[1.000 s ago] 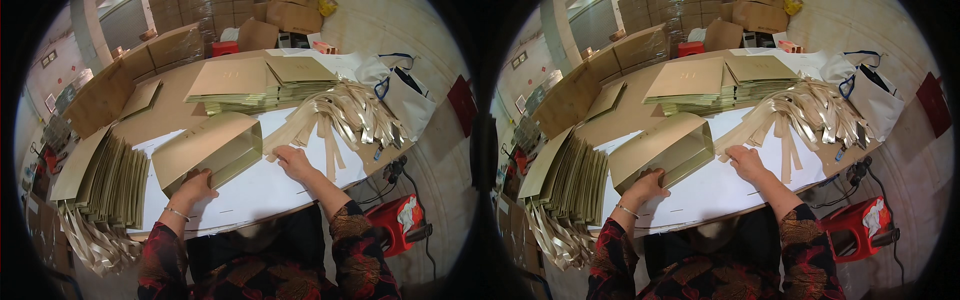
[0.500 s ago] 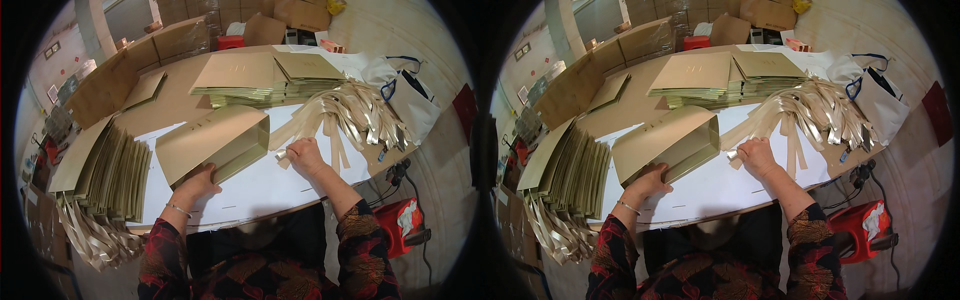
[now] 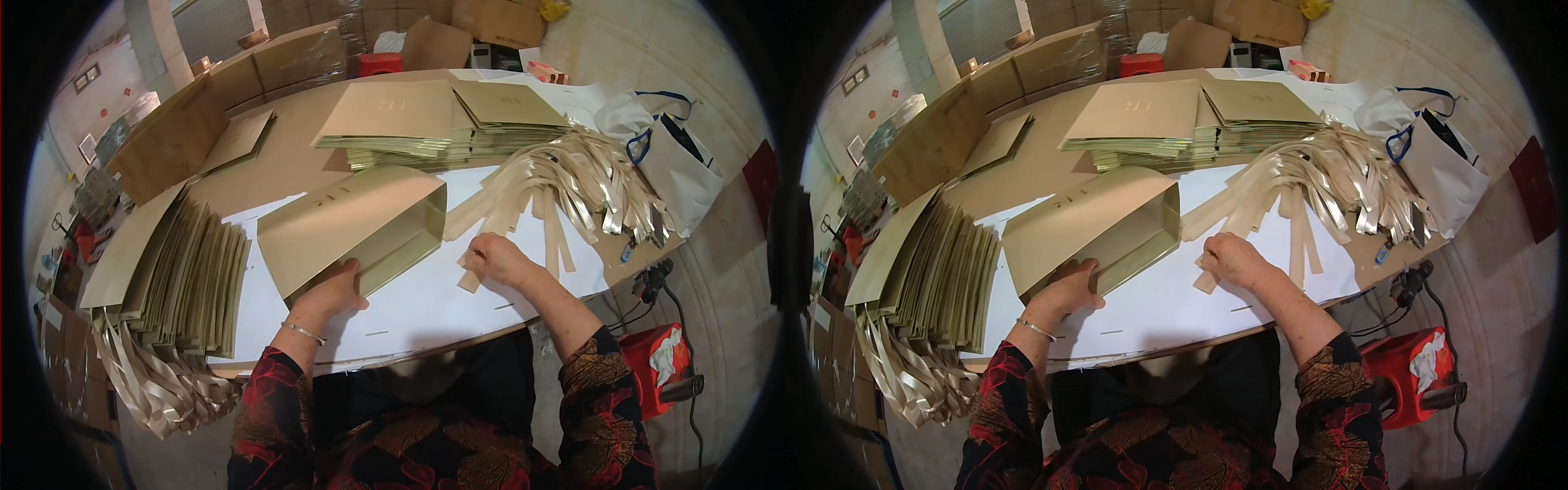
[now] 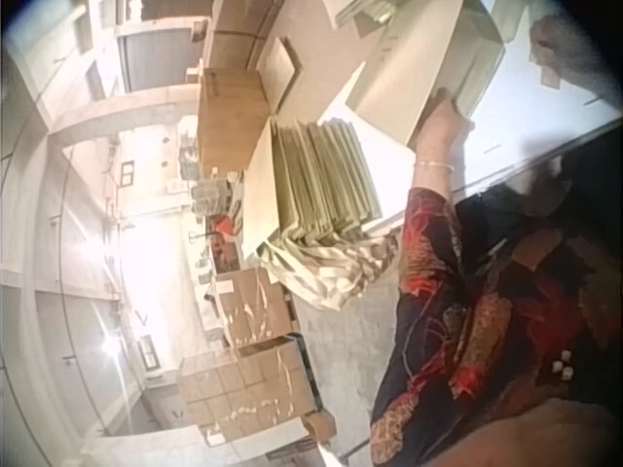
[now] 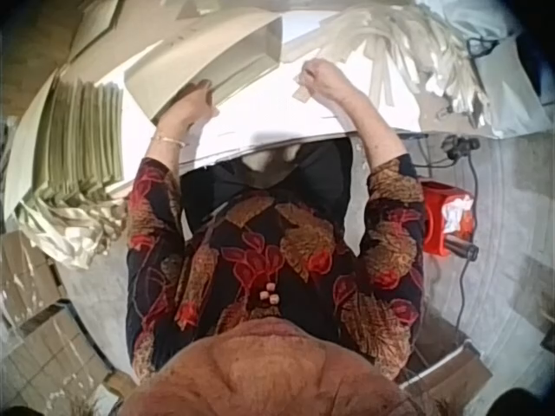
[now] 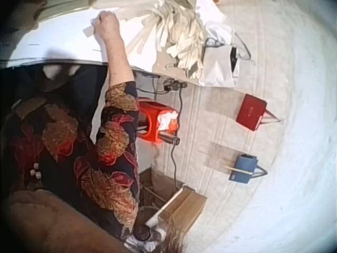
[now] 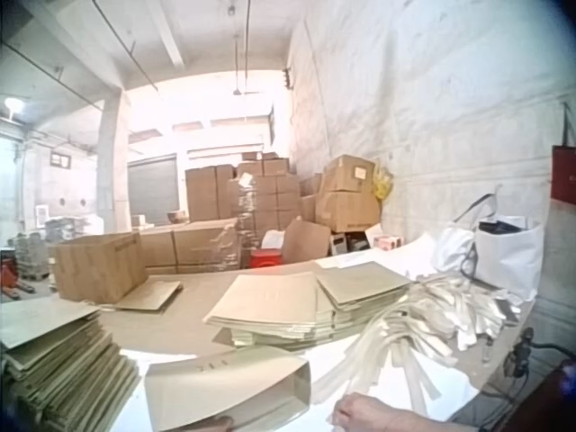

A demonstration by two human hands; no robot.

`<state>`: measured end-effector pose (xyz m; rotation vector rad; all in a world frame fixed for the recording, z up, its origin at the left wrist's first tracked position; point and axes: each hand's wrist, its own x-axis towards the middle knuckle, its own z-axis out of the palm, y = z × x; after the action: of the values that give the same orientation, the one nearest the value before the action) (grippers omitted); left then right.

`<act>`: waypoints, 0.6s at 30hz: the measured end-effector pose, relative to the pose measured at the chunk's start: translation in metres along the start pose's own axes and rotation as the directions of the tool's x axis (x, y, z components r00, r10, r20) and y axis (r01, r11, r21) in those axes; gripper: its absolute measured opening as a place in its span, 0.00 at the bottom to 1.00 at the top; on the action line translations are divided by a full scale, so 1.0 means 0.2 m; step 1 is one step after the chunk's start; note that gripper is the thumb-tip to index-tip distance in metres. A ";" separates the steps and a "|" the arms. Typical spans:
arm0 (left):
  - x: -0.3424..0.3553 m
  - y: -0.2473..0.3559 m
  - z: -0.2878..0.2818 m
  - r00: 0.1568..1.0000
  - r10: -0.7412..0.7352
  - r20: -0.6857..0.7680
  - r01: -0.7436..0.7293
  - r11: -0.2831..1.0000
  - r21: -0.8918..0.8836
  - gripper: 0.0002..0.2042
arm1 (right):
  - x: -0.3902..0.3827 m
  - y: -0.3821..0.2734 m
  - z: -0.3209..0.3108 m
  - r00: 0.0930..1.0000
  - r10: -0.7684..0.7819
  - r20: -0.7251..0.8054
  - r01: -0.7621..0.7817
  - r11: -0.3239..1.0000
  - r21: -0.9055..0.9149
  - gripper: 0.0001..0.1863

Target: Manually assemble paper gift bags by attaching handles using a hot glue gun.

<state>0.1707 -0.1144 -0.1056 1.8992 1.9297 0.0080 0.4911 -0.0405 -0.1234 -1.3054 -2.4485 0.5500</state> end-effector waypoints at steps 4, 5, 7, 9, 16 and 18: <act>-0.03 0.02 -0.01 0.998 -0.041 0.049 0.044 0.997 -0.062 0.39 | -0.03 0.00 0.01 0.976 -0.167 -0.143 0.178 0.982 0.068 0.07; -0.03 0.02 -0.01 0.997 -0.048 0.057 0.052 0.996 -0.072 0.39 | -0.05 -0.01 -0.01 0.954 -0.270 -0.134 0.274 0.961 0.018 0.07; -0.02 0.01 -0.01 0.997 -0.050 0.061 0.054 0.996 -0.072 0.40 | -0.08 0.01 0.02 0.921 -0.372 -0.118 0.371 0.928 -0.029 0.07; -0.02 0.02 0.00 0.997 -0.032 0.070 0.037 0.997 -0.070 0.40 | -0.11 0.06 0.07 0.923 -0.375 -0.080 0.374 0.927 -0.034 0.07; -0.01 -0.02 0.02 1.000 -0.002 0.005 0.002 1.000 -0.024 0.40 | -0.14 0.06 0.07 0.972 -0.206 -0.116 0.198 0.977 -0.075 0.08; -0.01 0.01 0.00 1.000 -0.013 0.025 0.014 0.999 -0.035 0.40 | -0.13 0.06 0.06 0.993 -0.076 -0.088 0.080 0.996 0.044 0.08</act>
<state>0.1721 -0.1156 -0.1046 1.8550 1.9138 0.0139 0.5082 -0.0593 -0.1419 -1.1841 -2.3903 0.5170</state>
